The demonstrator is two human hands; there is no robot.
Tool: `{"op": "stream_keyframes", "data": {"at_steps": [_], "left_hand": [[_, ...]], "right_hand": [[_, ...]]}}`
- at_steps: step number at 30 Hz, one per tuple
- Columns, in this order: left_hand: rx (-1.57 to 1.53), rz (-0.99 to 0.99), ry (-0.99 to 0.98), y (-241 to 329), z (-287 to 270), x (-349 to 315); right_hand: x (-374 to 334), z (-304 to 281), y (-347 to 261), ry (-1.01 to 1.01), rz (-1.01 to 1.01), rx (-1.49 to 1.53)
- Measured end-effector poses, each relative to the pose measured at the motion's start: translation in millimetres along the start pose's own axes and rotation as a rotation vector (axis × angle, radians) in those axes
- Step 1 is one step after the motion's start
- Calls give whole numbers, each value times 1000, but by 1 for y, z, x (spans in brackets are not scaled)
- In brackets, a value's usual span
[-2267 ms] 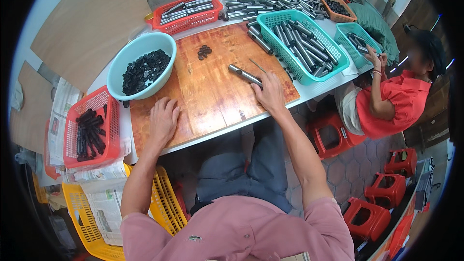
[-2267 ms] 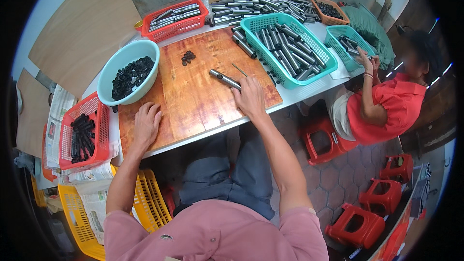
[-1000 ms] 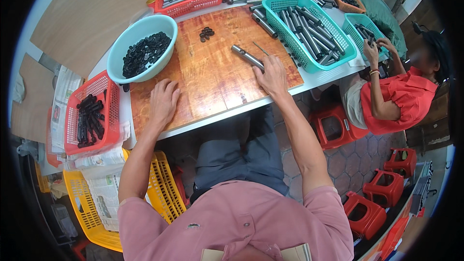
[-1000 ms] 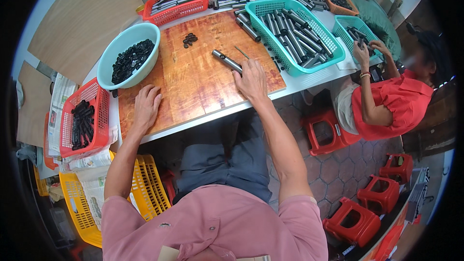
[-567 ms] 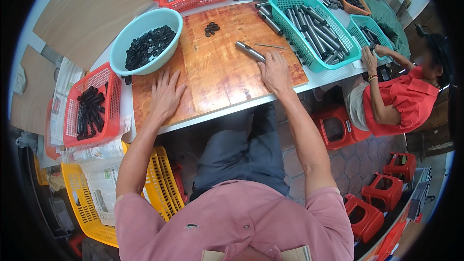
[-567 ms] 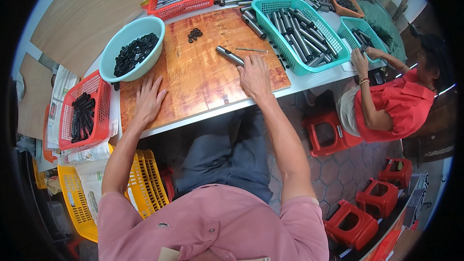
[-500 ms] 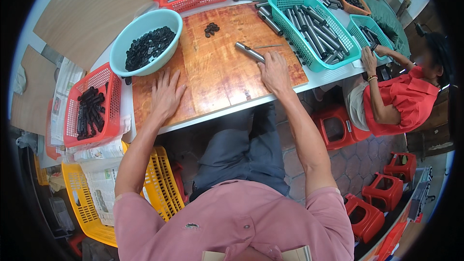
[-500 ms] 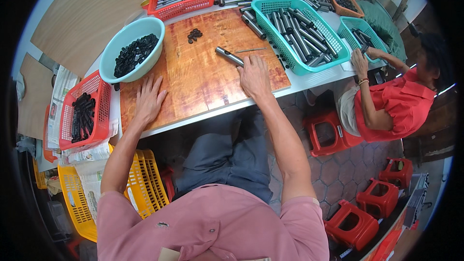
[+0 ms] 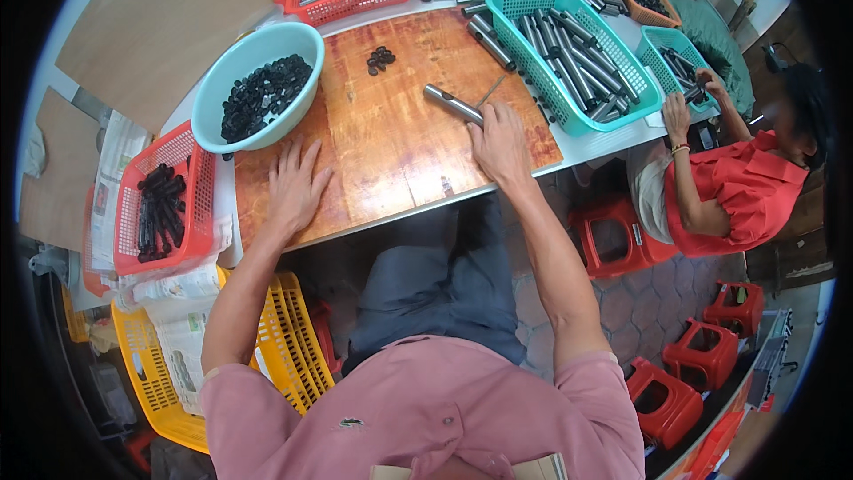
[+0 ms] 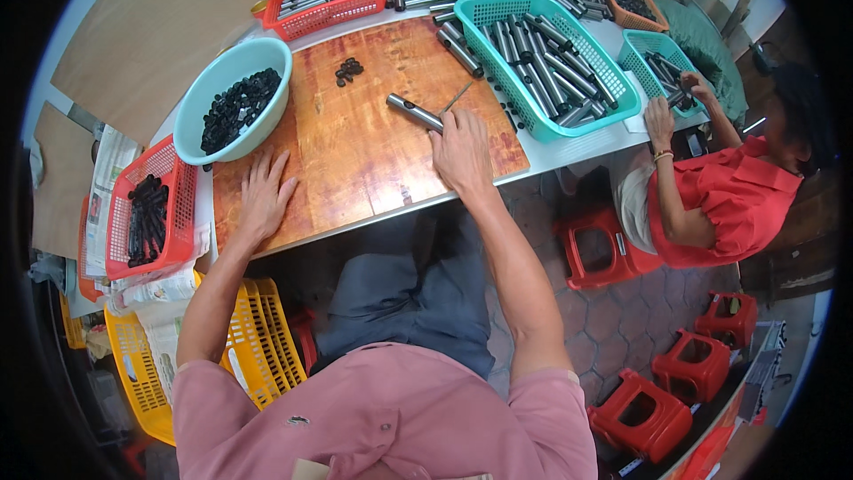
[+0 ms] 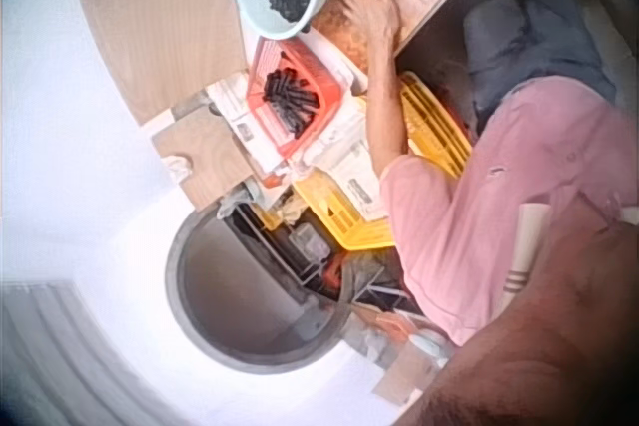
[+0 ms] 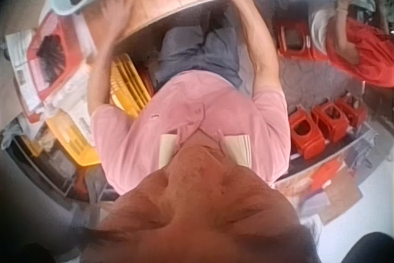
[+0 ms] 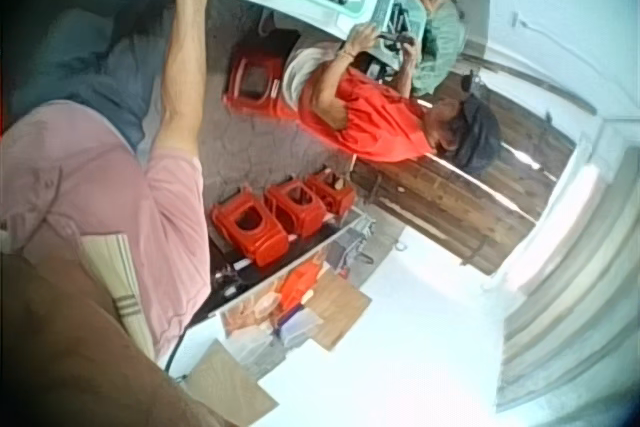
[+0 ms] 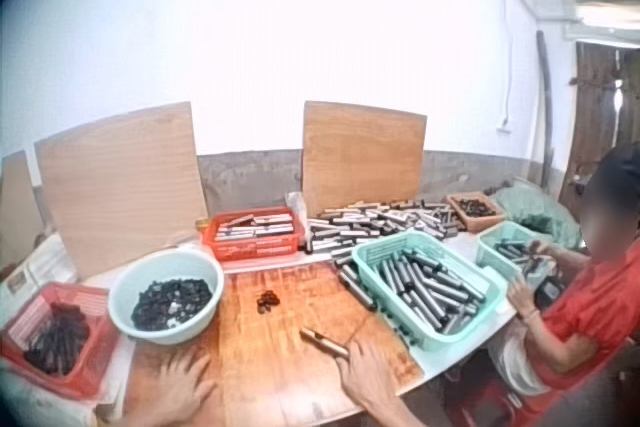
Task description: The person repeatedly picks up cylindrical metal rods and small black circular pieces from a table, inserts the black pieces into the rods, and places the assembled units into a yellow basket. The process is repeated continuously throughout the clip.
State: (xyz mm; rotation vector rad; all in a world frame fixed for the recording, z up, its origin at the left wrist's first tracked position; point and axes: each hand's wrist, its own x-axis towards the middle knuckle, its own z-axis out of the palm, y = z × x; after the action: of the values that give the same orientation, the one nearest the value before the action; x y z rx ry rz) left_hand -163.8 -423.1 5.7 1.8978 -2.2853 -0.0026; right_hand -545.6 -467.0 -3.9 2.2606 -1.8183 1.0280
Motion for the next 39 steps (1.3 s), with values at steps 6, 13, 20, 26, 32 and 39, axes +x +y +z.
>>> {"op": "stream_keyframes", "data": {"at_steps": [6, 13, 20, 26, 32, 39], "left_hand": [[-19, -2, -3, -1, 2, -1], [-27, 24, -8, -3, 2, 0], [-207, 118, 47, 8, -9, 8], [-728, 297, 107, 72, -17, 75], [-1458, 45, -236, 99, 8, 146], [-1970, -63, -775, 83, 22, 143]], "right_hand": [[0, -5, 0, -100, -71, 75], [11, 5, 10, -189, -85, -3], [45, 15, 26, -214, -46, 19], [45, 13, 32, -101, -23, 269], [73, -12, 10, -507, 404, 1056], [121, 6, 4, -671, 403, 1298]]}}
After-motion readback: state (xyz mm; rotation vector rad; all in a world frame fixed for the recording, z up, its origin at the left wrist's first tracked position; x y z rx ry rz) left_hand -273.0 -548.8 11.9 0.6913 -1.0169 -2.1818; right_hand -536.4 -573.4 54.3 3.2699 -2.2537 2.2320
